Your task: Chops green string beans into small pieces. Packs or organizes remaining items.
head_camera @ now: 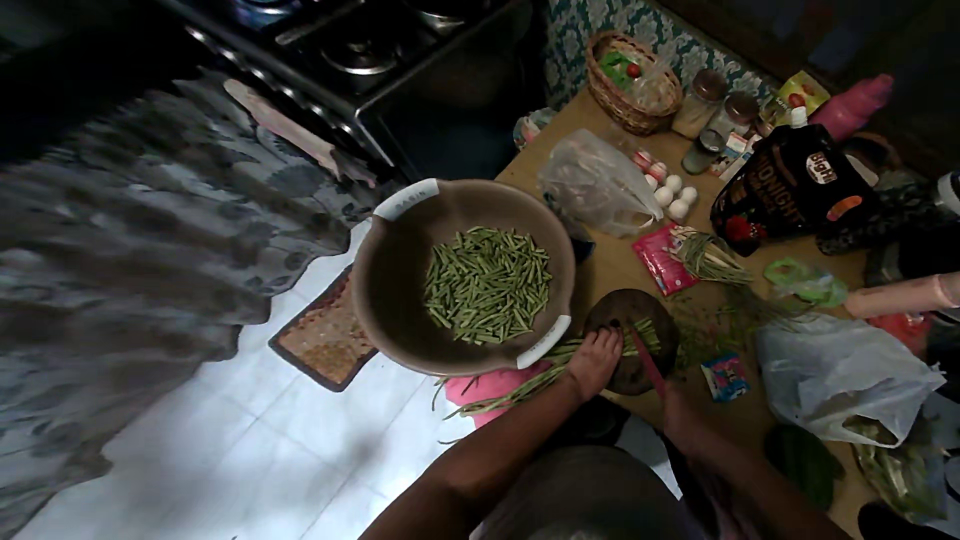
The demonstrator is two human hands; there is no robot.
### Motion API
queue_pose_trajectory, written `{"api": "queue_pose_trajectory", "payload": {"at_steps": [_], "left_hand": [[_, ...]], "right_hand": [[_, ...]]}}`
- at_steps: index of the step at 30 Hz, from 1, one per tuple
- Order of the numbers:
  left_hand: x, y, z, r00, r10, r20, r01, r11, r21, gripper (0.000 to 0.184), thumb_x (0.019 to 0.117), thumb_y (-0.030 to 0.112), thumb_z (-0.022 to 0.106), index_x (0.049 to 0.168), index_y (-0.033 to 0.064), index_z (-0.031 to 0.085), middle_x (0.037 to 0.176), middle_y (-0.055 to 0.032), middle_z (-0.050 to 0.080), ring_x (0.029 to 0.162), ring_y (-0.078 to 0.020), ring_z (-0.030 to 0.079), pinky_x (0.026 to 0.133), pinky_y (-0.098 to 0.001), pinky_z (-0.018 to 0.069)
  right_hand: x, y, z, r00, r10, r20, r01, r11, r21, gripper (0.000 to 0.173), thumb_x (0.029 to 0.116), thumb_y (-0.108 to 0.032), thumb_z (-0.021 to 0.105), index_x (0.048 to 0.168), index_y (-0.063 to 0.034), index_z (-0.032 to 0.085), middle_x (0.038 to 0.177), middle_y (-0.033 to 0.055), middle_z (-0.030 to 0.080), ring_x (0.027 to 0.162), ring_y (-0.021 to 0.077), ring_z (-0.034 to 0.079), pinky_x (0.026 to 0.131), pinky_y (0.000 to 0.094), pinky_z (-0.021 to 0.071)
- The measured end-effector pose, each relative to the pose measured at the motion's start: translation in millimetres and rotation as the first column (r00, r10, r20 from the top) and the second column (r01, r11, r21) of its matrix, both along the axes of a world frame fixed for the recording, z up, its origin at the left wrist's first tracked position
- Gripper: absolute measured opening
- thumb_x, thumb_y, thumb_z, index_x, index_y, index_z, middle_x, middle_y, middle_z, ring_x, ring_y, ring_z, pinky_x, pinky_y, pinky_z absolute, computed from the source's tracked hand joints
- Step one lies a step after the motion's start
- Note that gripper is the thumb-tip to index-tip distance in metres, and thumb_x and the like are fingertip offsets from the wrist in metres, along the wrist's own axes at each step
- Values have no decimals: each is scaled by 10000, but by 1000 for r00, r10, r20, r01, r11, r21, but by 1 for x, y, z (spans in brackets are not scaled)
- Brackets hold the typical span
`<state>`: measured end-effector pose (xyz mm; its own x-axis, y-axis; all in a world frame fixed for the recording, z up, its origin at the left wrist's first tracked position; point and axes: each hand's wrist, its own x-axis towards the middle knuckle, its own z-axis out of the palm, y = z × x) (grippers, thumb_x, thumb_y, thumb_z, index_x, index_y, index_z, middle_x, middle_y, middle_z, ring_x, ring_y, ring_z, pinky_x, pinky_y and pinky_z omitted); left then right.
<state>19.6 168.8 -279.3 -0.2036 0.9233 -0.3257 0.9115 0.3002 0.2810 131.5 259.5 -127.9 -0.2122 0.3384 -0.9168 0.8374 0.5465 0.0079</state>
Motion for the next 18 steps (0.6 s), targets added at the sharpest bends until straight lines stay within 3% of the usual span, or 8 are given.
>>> {"api": "queue_pose_trajectory", "payload": {"at_steps": [2,8,13,18], "left_hand": [[0,0,0,1000,0,-5,0,1000,3,538,1008,-58,436,1533,-100,328,1549,-284,416,1418,-420,444,1119,-535,392],[2,1,-1,1000,1,-26,-1,1000,-3,523,1016,-55,424,1531,-92,340,1551,-274,419,1420,-407,449,1113,-524,402],[4,0,-2,996,-4,-94,7,1000,30,514,1003,-63,440,1512,-98,373,1527,-267,455,1383,-398,493,1081,-511,435],[2,1,2,1000,15,9,-15,1000,-3,522,1016,-55,427,1527,-109,336,1558,-289,406,1422,-436,440,1123,-551,388]], "right_hand": [[1,-2,-5,1000,1,-12,-1,1000,14,548,1042,-86,519,1533,-29,282,1286,250,593,1048,364,694,871,502,583],[14,-8,-34,996,6,-88,1,997,74,537,1035,-42,503,1533,14,308,1353,269,580,1229,398,618,1026,526,504],[30,-19,-62,992,-33,-123,48,992,116,547,1049,-51,482,1551,-33,266,1218,267,655,1119,410,683,954,530,549],[26,-15,-59,980,-114,-166,124,991,55,567,1048,-25,486,1559,-8,239,1263,289,626,1158,424,661,984,537,533]]}}
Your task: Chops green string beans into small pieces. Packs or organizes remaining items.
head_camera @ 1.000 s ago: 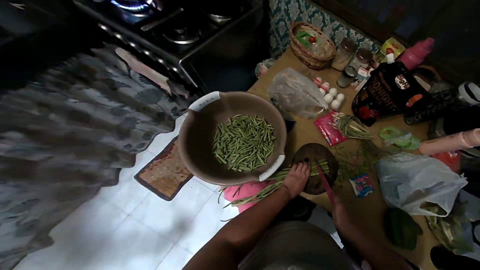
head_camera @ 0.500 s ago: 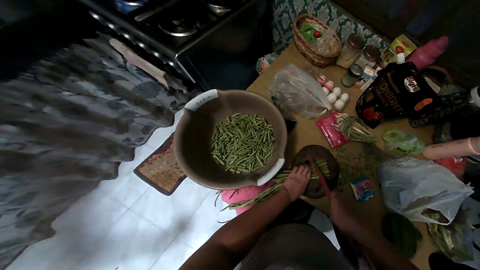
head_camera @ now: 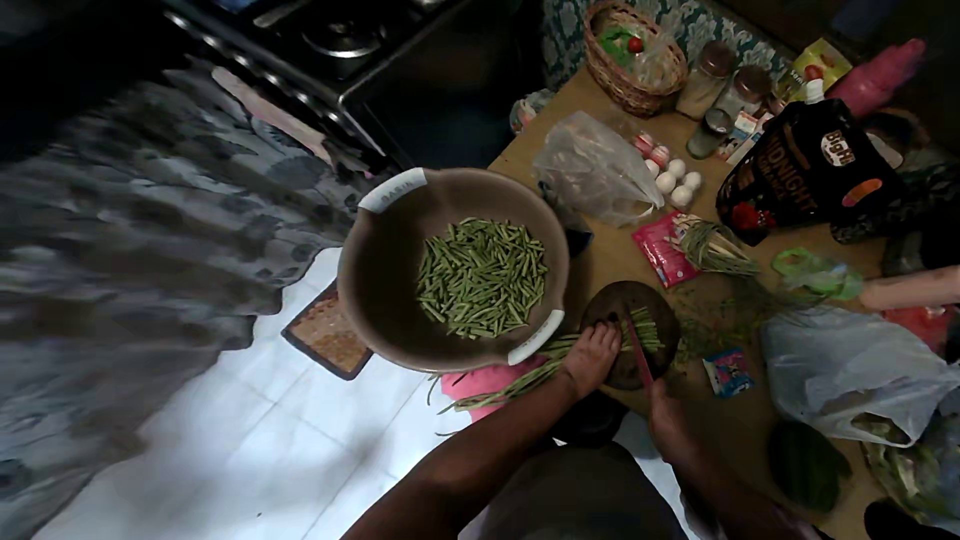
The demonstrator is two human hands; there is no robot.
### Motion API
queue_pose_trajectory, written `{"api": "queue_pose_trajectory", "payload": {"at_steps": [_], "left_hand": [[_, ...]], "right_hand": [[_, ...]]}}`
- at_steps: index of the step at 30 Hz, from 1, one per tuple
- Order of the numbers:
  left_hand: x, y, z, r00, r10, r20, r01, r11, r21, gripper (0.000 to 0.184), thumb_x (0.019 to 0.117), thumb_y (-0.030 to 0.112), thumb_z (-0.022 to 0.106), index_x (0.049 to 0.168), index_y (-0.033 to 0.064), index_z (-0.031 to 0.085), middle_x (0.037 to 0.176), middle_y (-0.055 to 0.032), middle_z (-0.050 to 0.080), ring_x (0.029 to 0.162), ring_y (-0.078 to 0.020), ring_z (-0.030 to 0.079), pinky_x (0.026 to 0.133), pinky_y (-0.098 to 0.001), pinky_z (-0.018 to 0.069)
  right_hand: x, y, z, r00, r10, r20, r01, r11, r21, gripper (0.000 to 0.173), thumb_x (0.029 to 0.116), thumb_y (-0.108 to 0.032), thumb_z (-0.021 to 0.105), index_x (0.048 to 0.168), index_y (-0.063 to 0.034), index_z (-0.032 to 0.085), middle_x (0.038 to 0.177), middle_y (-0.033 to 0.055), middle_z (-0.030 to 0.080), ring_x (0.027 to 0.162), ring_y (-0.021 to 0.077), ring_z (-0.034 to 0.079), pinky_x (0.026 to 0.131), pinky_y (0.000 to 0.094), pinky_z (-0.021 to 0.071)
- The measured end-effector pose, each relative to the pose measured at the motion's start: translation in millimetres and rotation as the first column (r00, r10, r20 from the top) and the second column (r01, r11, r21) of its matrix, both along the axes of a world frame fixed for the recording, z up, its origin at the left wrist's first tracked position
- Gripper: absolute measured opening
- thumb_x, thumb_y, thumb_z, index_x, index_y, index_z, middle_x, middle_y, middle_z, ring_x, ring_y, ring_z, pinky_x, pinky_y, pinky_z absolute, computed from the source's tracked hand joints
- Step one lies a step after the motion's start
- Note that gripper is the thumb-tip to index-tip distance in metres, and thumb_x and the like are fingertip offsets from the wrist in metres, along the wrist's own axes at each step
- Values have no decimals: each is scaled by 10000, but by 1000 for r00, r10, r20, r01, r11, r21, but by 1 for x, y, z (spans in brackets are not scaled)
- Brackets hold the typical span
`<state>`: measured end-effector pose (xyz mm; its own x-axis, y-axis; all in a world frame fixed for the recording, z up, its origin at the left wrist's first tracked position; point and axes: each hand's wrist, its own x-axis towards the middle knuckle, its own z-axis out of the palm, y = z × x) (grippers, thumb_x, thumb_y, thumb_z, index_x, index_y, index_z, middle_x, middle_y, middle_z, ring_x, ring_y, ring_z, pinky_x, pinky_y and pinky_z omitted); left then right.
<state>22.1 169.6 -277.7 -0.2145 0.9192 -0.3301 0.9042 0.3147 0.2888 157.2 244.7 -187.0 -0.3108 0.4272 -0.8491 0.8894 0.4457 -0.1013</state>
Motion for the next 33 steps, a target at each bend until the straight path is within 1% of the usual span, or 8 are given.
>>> {"api": "queue_pose_trajectory", "payload": {"at_steps": [11,17,21,22,24,27,30,33], "left_hand": [[5,-2,-2,998,0,-60,0,1000,-11,533,1011,-49,441,1532,-95,336,1542,-284,427,1410,-431,453,1112,-542,399],[8,-8,2,998,58,-2,-58,998,-22,552,1014,-32,456,1545,-91,316,1551,-298,408,1425,-448,430,1141,-553,370],[8,-8,2,998,67,3,-67,997,-46,581,1006,-49,463,1557,-89,283,1568,-304,379,1444,-448,403,1153,-561,355],[7,-8,4,998,66,15,-65,996,-59,584,1010,-48,457,1562,-89,271,1576,-304,364,1452,-451,388,1160,-565,345],[8,-8,4,998,66,14,-65,996,-61,576,1014,-39,452,1560,-88,276,1575,-300,367,1451,-449,391,1156,-566,350],[8,-8,3,997,70,18,-69,995,-68,598,1010,-29,474,1568,-80,264,1595,-292,343,1467,-441,372,1165,-563,337],[8,-9,3,995,85,56,-82,995,-58,588,1017,-34,460,1568,-85,263,1599,-300,333,1480,-448,350,1187,-571,309],[8,-10,3,996,72,46,-69,996,-56,577,1018,-39,455,1561,-92,267,1593,-306,336,1473,-448,357,1177,-570,319]], "right_hand": [[8,-5,-25,994,-27,-109,32,998,45,537,1068,-68,468,1560,-41,254,1239,275,640,1145,413,669,976,532,541],[31,10,-12,955,3,-296,38,991,131,397,1111,-180,402,1473,-19,412,1168,254,673,1080,389,693,944,529,550],[80,31,-43,516,-479,-710,551,820,-153,504,1132,-251,265,1540,26,371,1489,246,500,1339,288,533,1120,430,442],[92,40,-42,545,-492,-679,590,800,-106,504,1132,-255,269,1555,4,358,1483,250,502,1326,309,541,1102,465,452],[106,57,-34,828,-320,-460,460,858,231,484,1100,-163,418,1548,6,353,1368,292,578,1222,411,615,1019,553,507],[107,70,-42,971,-75,-225,187,827,530,569,1032,-218,583,1501,56,414,1421,352,509,1300,516,530,1068,630,444],[71,67,-29,917,269,-294,-40,797,603,744,952,-397,707,1512,20,449,1583,331,343,1471,509,330,1176,637,308],[17,78,-47,684,520,-511,-302,840,451,852,862,-315,803,1573,-73,401,1691,217,192,1564,442,143,1249,618,168]]}}
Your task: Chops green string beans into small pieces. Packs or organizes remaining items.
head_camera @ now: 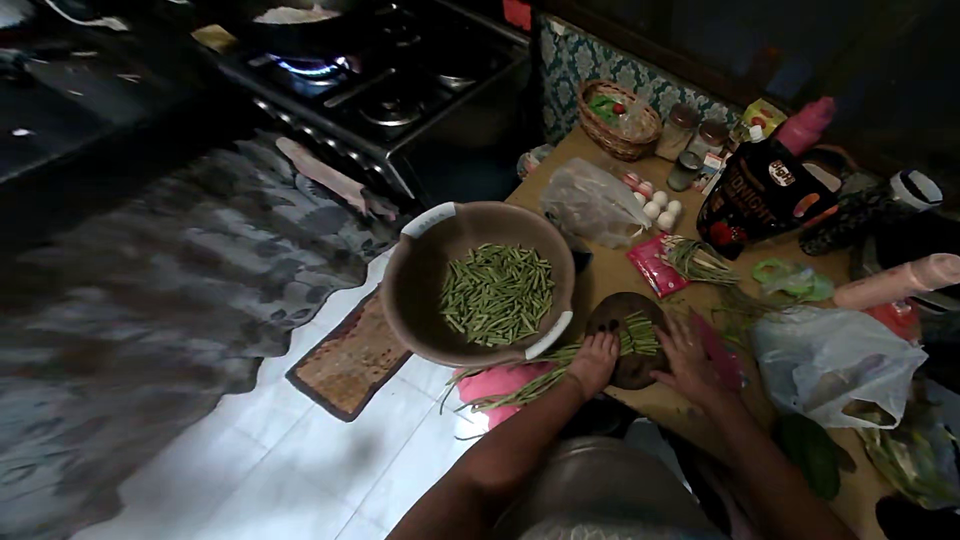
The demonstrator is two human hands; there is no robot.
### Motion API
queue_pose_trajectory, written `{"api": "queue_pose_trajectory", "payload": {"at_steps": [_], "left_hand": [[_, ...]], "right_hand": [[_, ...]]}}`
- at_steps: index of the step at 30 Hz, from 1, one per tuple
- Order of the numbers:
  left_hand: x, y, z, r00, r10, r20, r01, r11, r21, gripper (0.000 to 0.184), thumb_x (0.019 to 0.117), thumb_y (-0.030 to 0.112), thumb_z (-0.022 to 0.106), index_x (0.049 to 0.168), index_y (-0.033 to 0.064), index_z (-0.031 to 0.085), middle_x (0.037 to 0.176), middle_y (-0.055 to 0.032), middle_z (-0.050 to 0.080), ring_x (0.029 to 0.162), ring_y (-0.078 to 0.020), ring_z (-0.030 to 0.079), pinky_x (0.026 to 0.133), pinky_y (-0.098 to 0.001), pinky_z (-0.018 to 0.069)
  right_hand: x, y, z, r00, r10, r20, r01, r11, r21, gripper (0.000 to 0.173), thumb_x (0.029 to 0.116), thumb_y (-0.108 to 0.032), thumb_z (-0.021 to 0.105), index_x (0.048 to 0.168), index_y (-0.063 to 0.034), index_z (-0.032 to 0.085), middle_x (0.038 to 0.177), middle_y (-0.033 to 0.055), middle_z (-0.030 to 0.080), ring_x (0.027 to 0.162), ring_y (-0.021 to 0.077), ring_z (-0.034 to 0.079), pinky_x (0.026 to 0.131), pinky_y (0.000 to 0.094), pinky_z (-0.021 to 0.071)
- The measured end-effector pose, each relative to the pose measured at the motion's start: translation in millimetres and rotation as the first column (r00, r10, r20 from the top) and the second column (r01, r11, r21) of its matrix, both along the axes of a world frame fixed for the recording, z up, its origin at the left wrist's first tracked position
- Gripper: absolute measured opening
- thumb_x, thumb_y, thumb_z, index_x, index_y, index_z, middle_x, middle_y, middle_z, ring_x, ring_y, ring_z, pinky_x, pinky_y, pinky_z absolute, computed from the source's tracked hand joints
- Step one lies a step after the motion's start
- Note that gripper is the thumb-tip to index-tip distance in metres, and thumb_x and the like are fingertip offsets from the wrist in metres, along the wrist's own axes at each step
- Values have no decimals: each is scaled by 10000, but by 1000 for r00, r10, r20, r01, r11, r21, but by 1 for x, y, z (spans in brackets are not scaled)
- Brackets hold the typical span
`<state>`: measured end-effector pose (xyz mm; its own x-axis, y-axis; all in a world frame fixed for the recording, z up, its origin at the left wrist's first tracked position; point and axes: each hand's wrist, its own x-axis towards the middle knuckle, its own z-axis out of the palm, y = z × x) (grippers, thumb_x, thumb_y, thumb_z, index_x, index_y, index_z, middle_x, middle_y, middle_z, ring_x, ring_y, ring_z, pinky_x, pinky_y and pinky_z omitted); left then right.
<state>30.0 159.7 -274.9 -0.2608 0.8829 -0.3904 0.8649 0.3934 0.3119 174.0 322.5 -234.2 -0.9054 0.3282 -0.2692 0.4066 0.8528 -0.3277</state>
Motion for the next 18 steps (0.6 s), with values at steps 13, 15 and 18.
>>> {"api": "queue_pose_trajectory", "payload": {"at_steps": [13,15,18], "left_hand": [[-1,-1,-3,1000,25,18,-25,999,23,564,1033,-25,431,1569,-80,264,1594,-292,348,1472,-441,365,1174,-563,327],[0,0,-3,1000,25,8,-25,999,37,562,1024,-34,443,1561,-84,283,1574,-295,377,1454,-444,392,1158,-561,349],[-2,0,0,1000,21,23,-22,1000,21,570,1024,-38,438,1567,-78,269,1585,-293,360,1462,-442,381,1165,-558,342]], "right_hand": [[-35,-3,-44,999,52,7,-52,998,35,455,1024,-200,575,1442,-22,552,1464,260,521,1332,428,534,1086,496,477],[-34,-9,-46,999,-46,-5,46,998,45,452,1019,-163,596,1433,11,545,1442,278,532,1317,426,553,1078,493,488],[-49,-11,-40,986,-165,27,163,985,65,462,1020,-118,596,1456,13,517,1418,290,541,1255,429,601,1029,511,523]]}}
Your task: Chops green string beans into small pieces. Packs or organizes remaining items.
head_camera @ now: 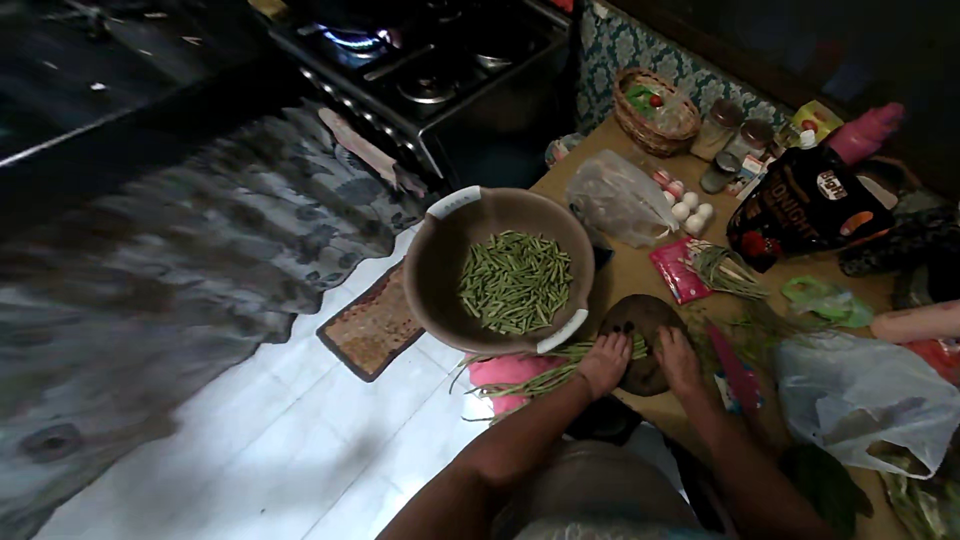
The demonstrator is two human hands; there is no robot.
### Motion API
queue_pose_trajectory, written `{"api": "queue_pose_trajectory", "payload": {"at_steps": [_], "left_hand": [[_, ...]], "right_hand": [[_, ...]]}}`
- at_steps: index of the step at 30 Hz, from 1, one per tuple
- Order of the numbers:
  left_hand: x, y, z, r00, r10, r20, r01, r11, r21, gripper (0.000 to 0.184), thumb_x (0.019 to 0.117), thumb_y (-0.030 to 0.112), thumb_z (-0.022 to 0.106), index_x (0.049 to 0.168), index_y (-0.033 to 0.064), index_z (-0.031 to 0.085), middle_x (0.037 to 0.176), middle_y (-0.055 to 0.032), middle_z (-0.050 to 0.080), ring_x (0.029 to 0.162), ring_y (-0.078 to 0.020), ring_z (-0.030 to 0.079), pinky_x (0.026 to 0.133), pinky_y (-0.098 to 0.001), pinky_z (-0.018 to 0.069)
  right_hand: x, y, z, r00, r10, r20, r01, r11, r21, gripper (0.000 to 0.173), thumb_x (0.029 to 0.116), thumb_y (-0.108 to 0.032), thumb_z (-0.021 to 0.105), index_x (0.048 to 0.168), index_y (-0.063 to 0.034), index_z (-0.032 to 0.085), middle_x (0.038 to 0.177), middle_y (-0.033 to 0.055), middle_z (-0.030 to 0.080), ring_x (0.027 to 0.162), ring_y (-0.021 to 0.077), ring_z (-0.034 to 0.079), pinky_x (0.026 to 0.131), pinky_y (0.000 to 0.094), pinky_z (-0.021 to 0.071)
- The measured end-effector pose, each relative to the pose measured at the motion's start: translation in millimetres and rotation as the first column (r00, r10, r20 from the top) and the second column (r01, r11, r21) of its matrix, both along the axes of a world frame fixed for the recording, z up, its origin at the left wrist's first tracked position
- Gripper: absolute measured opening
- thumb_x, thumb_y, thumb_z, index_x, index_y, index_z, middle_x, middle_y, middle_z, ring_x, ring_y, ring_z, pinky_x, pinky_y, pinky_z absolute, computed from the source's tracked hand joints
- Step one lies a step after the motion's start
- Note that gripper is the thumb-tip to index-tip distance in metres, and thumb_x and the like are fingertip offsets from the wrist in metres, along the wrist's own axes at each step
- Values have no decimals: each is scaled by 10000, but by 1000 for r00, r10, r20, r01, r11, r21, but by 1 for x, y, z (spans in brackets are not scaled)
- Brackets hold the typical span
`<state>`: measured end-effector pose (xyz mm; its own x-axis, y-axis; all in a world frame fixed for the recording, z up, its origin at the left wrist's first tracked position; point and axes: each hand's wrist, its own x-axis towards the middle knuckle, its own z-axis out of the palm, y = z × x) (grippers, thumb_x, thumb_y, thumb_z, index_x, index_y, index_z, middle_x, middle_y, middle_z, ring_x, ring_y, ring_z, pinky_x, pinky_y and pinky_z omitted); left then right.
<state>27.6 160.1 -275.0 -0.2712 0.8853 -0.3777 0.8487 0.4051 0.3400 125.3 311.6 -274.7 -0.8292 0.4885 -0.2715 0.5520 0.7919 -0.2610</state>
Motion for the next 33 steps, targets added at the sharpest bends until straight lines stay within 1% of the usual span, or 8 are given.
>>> {"api": "queue_pose_trajectory", "payload": {"at_steps": [8,12,15,18,21,25,30,33], "left_hand": [[-2,-4,-3,1000,6,30,-8,998,66,521,1039,-10,445,1539,-89,325,1569,-292,388,1447,-447,399,1161,-559,352],[-2,-6,-11,1000,-6,21,3,993,120,538,1015,-32,479,1531,-89,340,1553,-288,412,1430,-437,428,1147,-546,374],[-3,-7,-12,1000,-11,23,7,988,153,522,1012,-41,480,1517,-96,360,1542,-288,427,1419,-438,441,1139,-547,382],[-2,-9,-12,1000,-14,9,12,985,174,502,1022,-36,458,1512,-99,368,1538,-282,436,1416,-427,452,1128,-541,397],[-3,-7,-10,999,-17,46,10,987,163,497,1016,-59,448,1506,-101,374,1544,-281,430,1426,-430,436,1139,-547,381],[-3,-8,-2,998,-21,62,11,987,160,438,1010,-70,454,1446,-111,443,1504,-282,470,1399,-441,459,1129,-548,389],[-2,-6,-9,1000,-20,4,19,987,161,484,1022,-51,444,1501,-99,389,1528,-280,448,1397,-435,467,1123,-545,399],[-1,-2,-5,999,-33,9,32,996,89,515,1025,-54,437,1528,-100,333,1544,-290,415,1413,-442,440,1137,-550,381]], "right_hand": [[-8,8,25,982,-123,143,139,985,-103,484,1028,-63,553,1494,14,450,1472,319,470,1289,469,560,1068,551,488],[-1,25,20,976,-214,34,216,957,-195,463,1003,-114,621,1427,45,528,1421,320,533,1316,453,544,1114,555,439],[-29,20,50,914,-405,-27,359,838,-411,412,1028,-167,597,1385,34,550,1240,263,643,1055,348,668,928,510,543],[-78,-15,93,854,-492,-166,241,659,-712,346,1027,-96,568,1338,51,526,1029,146,630,736,150,597,661,314,537],[-120,-56,127,849,-465,-250,14,493,-870,413,1007,-36,594,1398,9,466,1125,145,632,854,177,677,743,346,607],[-135,-74,145,925,-249,-288,-86,601,-794,689,1008,-264,659,1588,-124,315,1577,157,429,1368,271,521,1074,457,486],[-63,-28,115,912,-196,-360,5,884,-467,508,1027,-296,615,1443,-15,537,1508,206,494,1362,293,523,1107,427,477],[20,8,96,962,-246,-122,228,963,-141,533,1027,-370,603,1413,-5,569,1446,274,529,1325,406,539,1101,536,454]]}}
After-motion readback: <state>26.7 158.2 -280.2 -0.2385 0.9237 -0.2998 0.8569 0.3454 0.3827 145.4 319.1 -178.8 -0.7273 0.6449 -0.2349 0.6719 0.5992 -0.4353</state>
